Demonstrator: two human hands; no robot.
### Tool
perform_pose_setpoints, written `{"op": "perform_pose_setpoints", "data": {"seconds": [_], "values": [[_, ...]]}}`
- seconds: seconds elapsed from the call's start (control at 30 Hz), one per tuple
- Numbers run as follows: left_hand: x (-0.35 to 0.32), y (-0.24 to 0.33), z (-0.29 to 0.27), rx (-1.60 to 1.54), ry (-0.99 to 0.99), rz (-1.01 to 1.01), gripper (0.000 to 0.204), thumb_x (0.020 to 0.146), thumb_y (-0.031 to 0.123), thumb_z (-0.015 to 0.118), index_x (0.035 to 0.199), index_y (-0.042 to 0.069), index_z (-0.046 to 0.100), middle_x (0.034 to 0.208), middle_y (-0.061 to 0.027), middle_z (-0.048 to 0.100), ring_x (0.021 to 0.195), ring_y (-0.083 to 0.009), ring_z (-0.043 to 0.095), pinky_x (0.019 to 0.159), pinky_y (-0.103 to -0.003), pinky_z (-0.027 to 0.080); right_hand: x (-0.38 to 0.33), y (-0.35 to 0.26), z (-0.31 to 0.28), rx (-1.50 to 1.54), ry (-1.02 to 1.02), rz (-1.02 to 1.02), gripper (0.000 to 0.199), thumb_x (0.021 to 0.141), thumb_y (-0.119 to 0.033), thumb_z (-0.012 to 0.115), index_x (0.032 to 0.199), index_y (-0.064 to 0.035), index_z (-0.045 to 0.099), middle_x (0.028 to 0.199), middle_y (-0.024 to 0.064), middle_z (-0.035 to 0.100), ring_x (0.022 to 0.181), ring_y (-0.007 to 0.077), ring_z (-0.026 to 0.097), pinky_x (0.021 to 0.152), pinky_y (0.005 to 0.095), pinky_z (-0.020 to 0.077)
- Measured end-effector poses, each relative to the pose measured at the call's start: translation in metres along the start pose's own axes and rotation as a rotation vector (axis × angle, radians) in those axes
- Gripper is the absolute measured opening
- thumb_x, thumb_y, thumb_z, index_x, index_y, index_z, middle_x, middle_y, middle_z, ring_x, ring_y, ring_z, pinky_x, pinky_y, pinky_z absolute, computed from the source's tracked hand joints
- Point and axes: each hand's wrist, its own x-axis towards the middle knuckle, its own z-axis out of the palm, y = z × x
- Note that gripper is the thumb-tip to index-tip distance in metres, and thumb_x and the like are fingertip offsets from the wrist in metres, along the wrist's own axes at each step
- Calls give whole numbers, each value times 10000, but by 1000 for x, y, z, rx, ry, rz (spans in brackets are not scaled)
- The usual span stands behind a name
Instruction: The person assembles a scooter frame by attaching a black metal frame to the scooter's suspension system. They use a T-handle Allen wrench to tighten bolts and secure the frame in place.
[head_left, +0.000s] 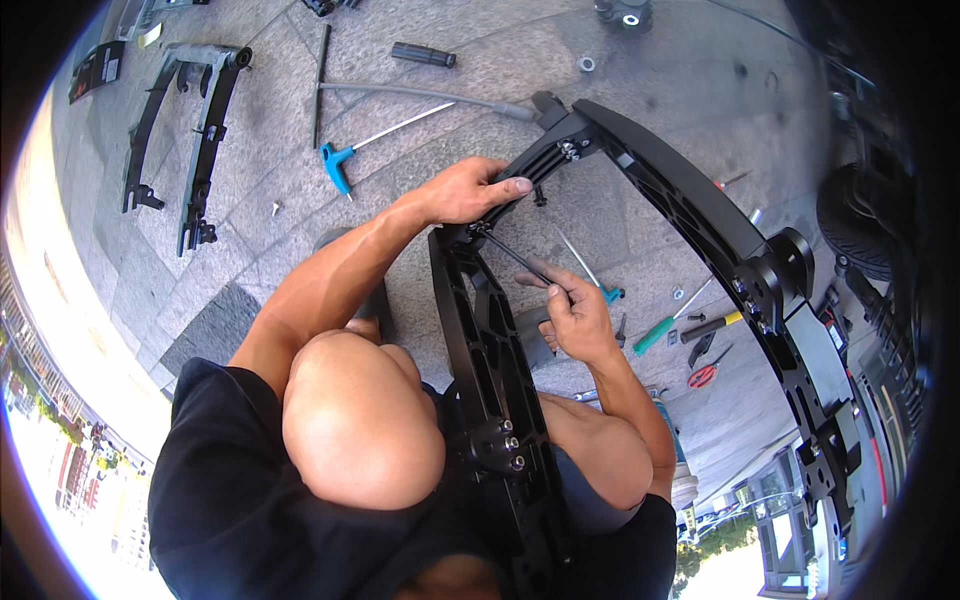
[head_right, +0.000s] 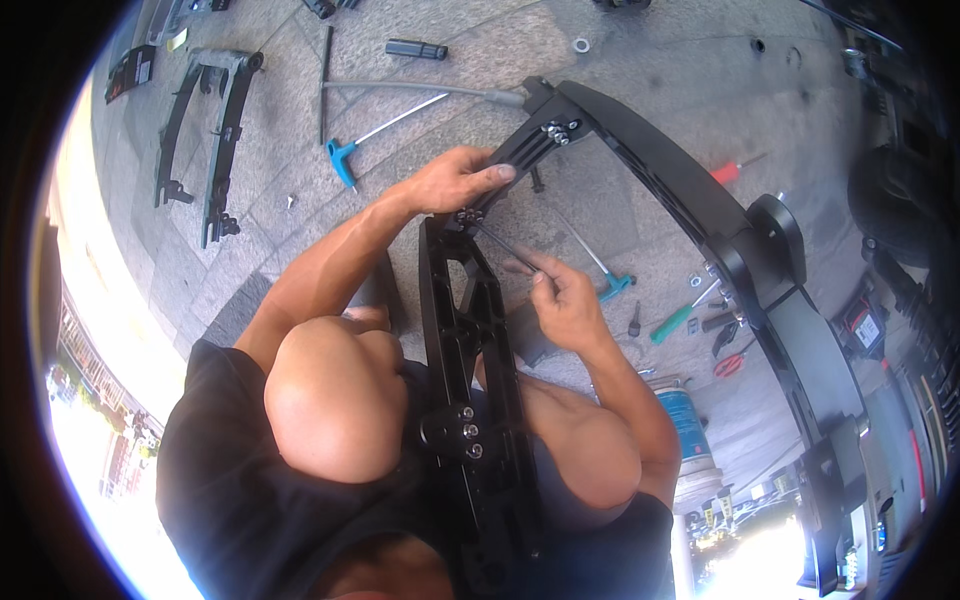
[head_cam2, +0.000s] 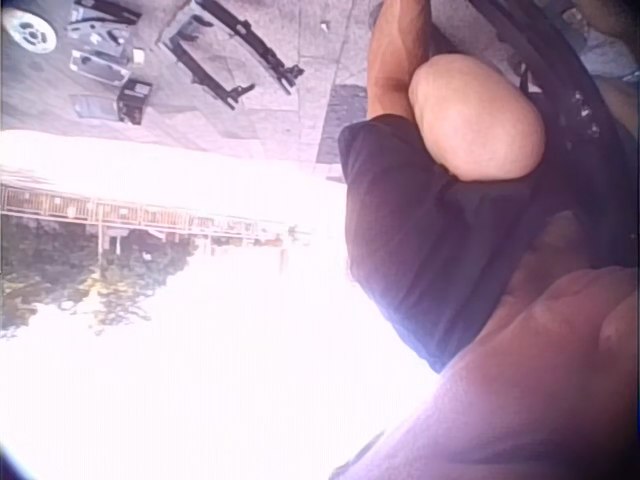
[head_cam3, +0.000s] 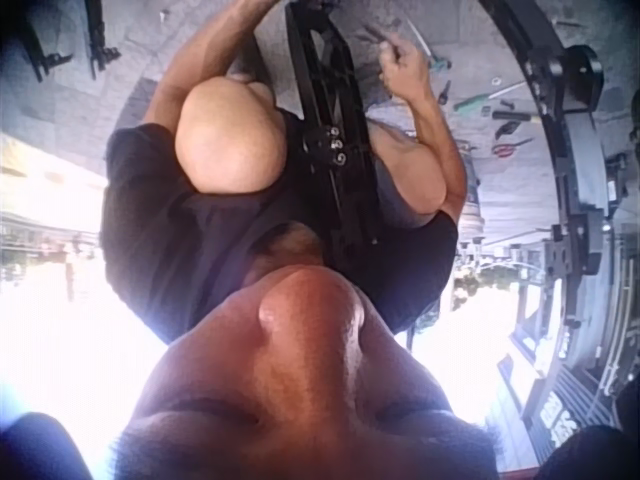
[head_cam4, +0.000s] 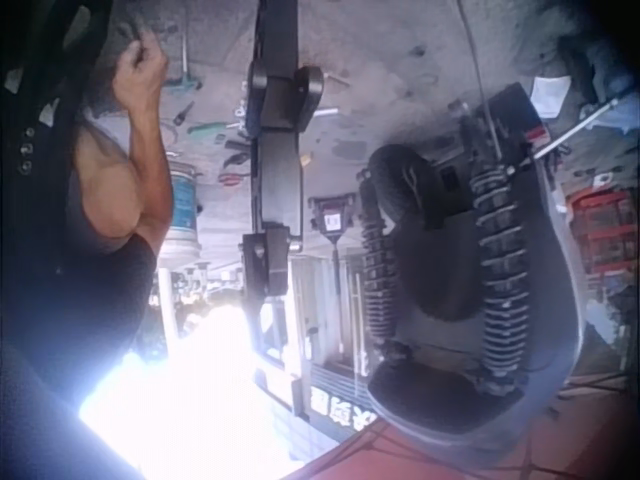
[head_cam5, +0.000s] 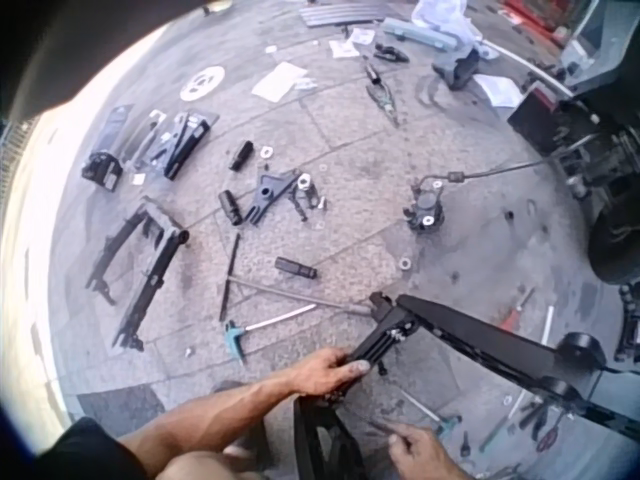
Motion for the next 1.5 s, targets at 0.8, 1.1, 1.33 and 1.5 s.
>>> {"op": "perform_pose_setpoints", "data": {"seconds": [0.8,1.1,1.33,1.5], "values": [[2,-3,0,-57,-20,-43,564,916,526,571,1027,-21,649,732,-61,601,716,-125,523,663,-328,450,9,-10,7,-316,15,-465,357,866,-10,510,1211,8,602,1018,173,699,840,252,699,737,315,535],[0,-1,0,-30,-8,-25,554,921,518,571,1007,-24,645,728,-53,591,711,-119,518,653,-317,448,5,-11,10,80,61,-50,321,947,-56,450,1228,23,583,1058,101,702,825,162,662,772,283,514],[0,-1,0,-67,2,-2,552,924,515,571,1002,-26,644,735,-40,589,716,-113,515,653,-312,447,4,-8,6,-228,-29,-304,294,951,-67,462,1191,26,602,931,127,715,752,136,663,689,266,527],[0,-2,0,-81,-22,-25,548,926,508,572,1012,-29,643,747,-42,591,726,-112,515,665,-314,453,7,-1,12,-255,13,-321,296,909,-45,481,1162,15,622,895,136,719,750,157,671,690,276,521]]}}
